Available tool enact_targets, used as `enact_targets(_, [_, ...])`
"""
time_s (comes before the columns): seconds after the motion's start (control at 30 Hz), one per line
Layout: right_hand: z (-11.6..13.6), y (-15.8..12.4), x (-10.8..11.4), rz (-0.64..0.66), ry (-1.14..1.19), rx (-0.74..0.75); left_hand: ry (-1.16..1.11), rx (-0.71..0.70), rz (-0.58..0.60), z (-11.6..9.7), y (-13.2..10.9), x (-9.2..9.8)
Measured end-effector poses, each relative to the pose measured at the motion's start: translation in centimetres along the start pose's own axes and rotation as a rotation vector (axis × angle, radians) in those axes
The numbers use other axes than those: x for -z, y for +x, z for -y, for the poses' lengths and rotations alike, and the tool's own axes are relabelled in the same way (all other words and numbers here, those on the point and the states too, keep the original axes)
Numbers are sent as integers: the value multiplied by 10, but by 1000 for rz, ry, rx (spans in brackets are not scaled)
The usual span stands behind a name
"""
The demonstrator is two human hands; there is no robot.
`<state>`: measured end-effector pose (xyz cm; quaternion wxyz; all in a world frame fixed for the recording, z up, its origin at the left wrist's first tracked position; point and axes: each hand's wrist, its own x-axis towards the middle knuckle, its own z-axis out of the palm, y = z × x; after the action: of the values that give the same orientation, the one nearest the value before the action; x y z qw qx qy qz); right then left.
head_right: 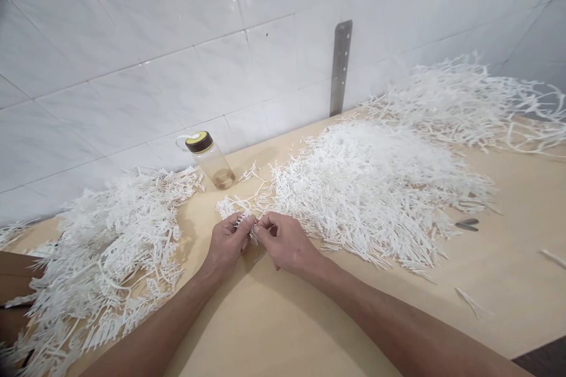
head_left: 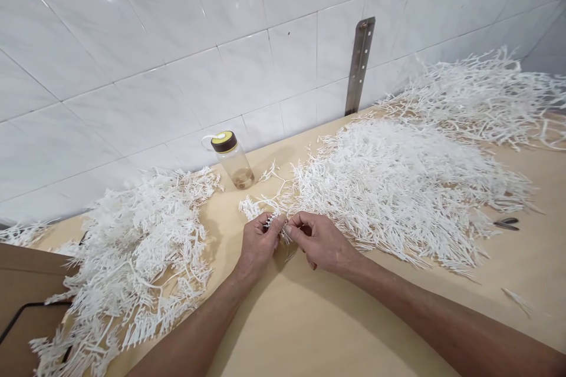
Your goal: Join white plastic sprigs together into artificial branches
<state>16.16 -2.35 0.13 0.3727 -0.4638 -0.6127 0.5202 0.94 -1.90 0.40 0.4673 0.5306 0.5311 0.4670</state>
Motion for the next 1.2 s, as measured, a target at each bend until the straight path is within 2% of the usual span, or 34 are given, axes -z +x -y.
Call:
enact_targets(0.13, [-1, 1, 2, 30, -10, 6, 22, -1, 7, 1, 1, 0])
enact_targets(0.3, [-3, 1, 1, -16, -83, 12, 39, -6, 15, 3, 2, 1])
enact_targets(0.47, [0, 0, -2, -85, -239, 84, 82, -35, 9, 8, 2, 1])
enact_targets(0.6, [2, -1, -3, -70, -291, 33, 137, -93, 2, 9, 0, -1])
enact_targets(0.7, [-1, 0, -2, -29, -259, -19, 140, -139, 5, 8, -4, -1])
enact_targets(0.8, [-7, 3, -1, -47, -215, -36, 116, -166, -9, 9, -7, -1])
enact_targets(0.93, [-11, 5, 1, -85, -125, -81, 55, -140, 32, 12, -7, -1])
enact_targets(1.03, [-13, 4, 2, -103, -66, -89, 56, -103, -8, 12, -4, -1])
enact_targets(1.2, [-13, 5, 10, -276, -153, -25, 16, -15, -73, 9, 0, -2])
